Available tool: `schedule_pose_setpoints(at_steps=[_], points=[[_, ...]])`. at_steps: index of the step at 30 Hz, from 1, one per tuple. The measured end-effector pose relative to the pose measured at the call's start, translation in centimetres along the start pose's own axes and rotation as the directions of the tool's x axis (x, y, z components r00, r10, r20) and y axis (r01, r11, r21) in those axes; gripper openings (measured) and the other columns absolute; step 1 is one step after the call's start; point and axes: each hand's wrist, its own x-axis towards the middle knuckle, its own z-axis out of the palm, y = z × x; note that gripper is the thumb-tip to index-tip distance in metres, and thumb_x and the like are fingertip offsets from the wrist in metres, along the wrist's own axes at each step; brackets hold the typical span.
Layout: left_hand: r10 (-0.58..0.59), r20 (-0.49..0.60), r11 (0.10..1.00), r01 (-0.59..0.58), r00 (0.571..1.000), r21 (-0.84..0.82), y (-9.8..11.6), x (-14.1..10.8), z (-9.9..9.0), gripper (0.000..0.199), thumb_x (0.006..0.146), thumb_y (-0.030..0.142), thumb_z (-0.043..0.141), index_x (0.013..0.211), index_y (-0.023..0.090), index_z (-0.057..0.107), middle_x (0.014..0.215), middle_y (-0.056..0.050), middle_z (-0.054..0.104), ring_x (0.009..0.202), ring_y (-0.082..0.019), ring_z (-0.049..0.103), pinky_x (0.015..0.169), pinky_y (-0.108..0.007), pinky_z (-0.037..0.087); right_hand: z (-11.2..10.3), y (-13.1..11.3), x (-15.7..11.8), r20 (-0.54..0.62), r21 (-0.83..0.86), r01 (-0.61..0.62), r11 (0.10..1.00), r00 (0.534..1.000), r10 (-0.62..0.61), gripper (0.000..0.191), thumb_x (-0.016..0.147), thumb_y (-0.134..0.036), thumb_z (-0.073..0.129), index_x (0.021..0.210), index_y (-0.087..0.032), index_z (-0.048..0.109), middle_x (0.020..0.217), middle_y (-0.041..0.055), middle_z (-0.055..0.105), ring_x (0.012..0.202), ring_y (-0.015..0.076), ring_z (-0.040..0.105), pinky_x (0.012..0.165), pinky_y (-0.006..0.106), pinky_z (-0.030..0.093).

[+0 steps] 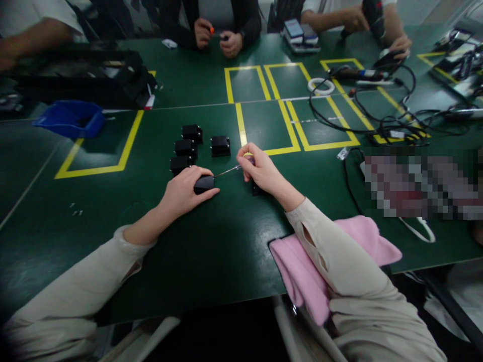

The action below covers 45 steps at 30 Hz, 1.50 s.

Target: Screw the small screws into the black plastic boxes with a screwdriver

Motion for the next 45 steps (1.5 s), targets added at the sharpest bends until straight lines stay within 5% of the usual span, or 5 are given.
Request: schedule_pose_setpoints(at_steps=[5,11,17,23,45], points=[[-0.002,0.008,1.0,0.002,1.0,-0.002,0.05,0.0,-0.1,0.035,0.097,0.053,0.067,0.115,0.023,0.062,0.115,-0.01,0.07,0.108,-0.031,0.066,0.091,-0.043,0.054,-0.07,-0.08,-0.08,-0.002,-0.04,0.017,0.999,1.0,-0.018,0.016,0.102,-0.032,0.063,0.097,-0.023,0.051,0.058,-0.0093,0.056,0.05,0.0095,0.058,0.054,0.024,0.043],[-0.004,0.002,1.0,0.004,1.0,-0.007,0.0,0.0,-0.01,0.034,0.096,0.052,0.068,0.114,0.023,0.062,0.114,-0.009,0.07,0.107,-0.031,0.066,0.091,-0.043,0.054,-0.06,-0.05,-0.03,0.017,-0.018,-0.024,1.0,1.0,0.025,0.021,0.104,-0.039,0.063,0.097,-0.024,0.05,0.051,-0.0127,0.044,0.045,0.01,0.053,0.048,0.023,0.039],[-0.004,0.004,1.0,0.004,1.0,0.002,-0.07,-0.01,0.01,0.035,0.097,0.053,0.067,0.114,0.023,0.062,0.113,-0.009,0.071,0.107,-0.031,0.066,0.089,-0.043,0.054,-0.07,-0.23,-0.04,0.01,-0.03,0.019,0.999,1.0,-0.019,0.015,0.1,-0.029,0.064,0.099,-0.023,0.05,0.059,-0.0098,0.055,0.05,0.0095,0.058,0.053,0.024,0.042],[0.003,0.002,1.0,-0.003,1.0,0.004,-0.11,-0.01,0.01,0.036,0.097,0.053,0.067,0.114,0.022,0.063,0.115,-0.01,0.071,0.107,-0.031,0.066,0.09,-0.044,0.054,0.01,-0.07,0.02,0.003,-0.019,-0.03,0.999,1.0,0.03,0.024,0.103,-0.043,0.063,0.094,-0.023,0.051,0.051,-0.0125,0.043,0.045,0.0099,0.053,0.049,0.023,0.039],[-0.001,0.008,1.0,0.001,1.0,-0.003,-0.11,-0.04,0.0,0.036,0.097,0.053,0.067,0.115,0.022,0.062,0.114,-0.01,0.07,0.106,-0.031,0.066,0.088,-0.043,0.054,0.01,-0.1,-0.02,-0.001,-0.049,0.005,0.999,1.0,-0.005,0.014,0.101,-0.029,0.063,0.097,-0.023,0.051,0.057,-0.0101,0.053,0.049,0.0096,0.057,0.052,0.023,0.042]])
